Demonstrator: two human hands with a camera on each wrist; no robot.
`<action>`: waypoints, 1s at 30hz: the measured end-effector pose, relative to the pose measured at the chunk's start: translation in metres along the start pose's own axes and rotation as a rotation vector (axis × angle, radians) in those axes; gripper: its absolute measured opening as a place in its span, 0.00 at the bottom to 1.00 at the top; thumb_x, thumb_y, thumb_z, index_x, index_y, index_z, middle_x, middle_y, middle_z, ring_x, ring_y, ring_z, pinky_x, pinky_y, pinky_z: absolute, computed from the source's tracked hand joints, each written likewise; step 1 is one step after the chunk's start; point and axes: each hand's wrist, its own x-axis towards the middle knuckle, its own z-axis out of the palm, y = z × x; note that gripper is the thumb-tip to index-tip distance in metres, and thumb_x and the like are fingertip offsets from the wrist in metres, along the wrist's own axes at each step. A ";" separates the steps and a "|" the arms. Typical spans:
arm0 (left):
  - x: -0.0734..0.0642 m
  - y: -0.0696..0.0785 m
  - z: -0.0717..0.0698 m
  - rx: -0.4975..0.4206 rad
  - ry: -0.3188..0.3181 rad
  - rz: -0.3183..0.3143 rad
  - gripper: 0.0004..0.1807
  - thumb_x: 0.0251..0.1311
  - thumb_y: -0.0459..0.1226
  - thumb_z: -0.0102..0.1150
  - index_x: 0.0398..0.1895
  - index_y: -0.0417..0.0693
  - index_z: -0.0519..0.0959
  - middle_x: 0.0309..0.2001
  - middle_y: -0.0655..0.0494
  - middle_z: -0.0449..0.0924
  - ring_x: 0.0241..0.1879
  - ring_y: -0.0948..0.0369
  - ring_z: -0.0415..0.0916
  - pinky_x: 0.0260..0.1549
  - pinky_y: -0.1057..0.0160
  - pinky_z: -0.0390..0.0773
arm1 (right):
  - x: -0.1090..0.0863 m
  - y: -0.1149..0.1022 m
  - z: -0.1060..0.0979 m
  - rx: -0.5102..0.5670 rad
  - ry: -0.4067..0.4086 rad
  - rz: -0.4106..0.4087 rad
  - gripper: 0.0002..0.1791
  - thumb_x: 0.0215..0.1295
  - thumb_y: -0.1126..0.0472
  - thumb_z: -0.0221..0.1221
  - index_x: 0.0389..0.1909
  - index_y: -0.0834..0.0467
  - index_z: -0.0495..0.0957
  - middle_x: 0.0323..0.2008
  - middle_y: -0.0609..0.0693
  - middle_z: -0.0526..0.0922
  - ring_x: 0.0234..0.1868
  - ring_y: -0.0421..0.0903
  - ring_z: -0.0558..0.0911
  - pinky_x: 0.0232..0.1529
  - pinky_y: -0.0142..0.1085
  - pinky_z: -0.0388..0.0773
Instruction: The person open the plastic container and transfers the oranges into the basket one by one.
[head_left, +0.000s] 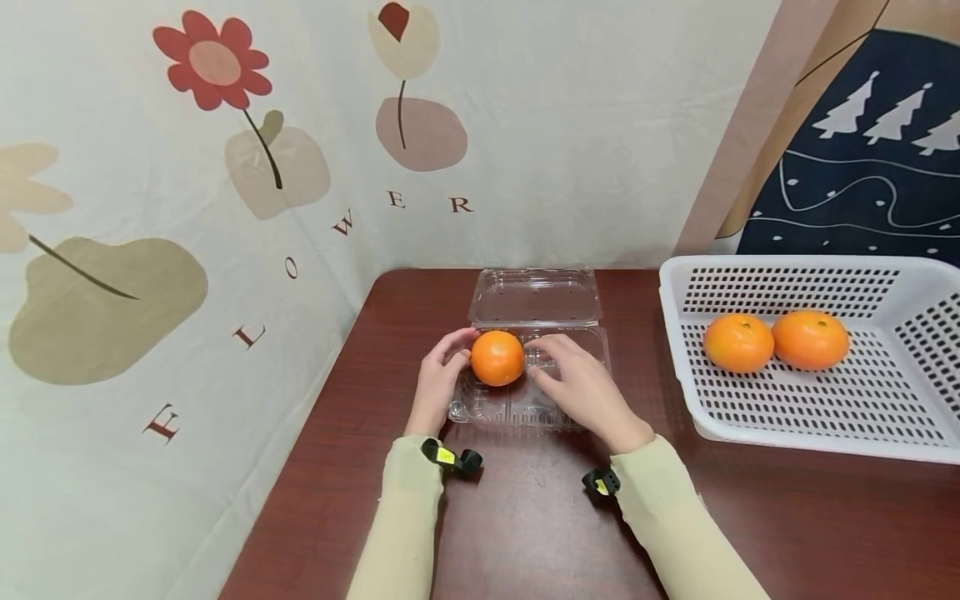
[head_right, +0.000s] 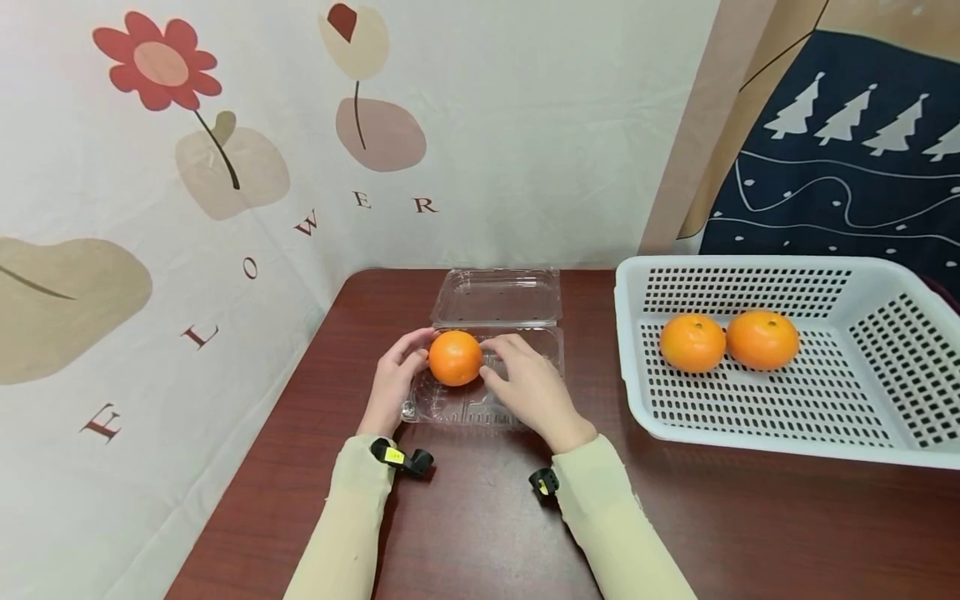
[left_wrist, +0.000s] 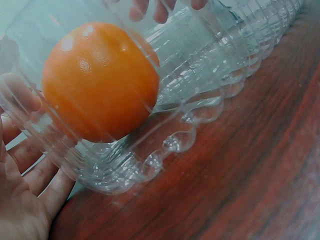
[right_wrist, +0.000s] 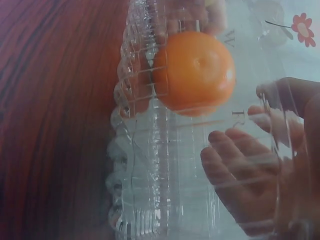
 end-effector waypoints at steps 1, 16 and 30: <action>0.000 0.000 0.000 0.001 -0.001 0.000 0.17 0.61 0.31 0.46 0.54 0.43 0.72 0.53 0.53 0.73 0.53 0.61 0.68 0.49 0.65 0.70 | 0.000 0.000 0.001 -0.001 -0.002 0.001 0.19 0.59 0.52 0.54 0.52 0.49 0.72 0.50 0.42 0.72 0.45 0.44 0.76 0.44 0.42 0.72; 0.004 -0.014 -0.003 0.001 -0.003 -0.017 0.16 0.62 0.33 0.47 0.53 0.49 0.73 0.53 0.57 0.73 0.53 0.62 0.68 0.50 0.64 0.69 | 0.007 -0.004 0.010 0.024 -0.034 0.023 0.22 0.58 0.52 0.55 0.55 0.49 0.70 0.55 0.43 0.68 0.54 0.44 0.70 0.52 0.46 0.67; 0.008 -0.026 -0.003 0.019 0.016 0.007 0.15 0.61 0.36 0.48 0.51 0.57 0.74 0.51 0.61 0.73 0.52 0.63 0.69 0.50 0.64 0.69 | 0.008 -0.005 0.013 -0.008 -0.135 0.000 0.34 0.56 0.45 0.56 0.64 0.45 0.61 0.65 0.50 0.56 0.62 0.51 0.61 0.54 0.53 0.64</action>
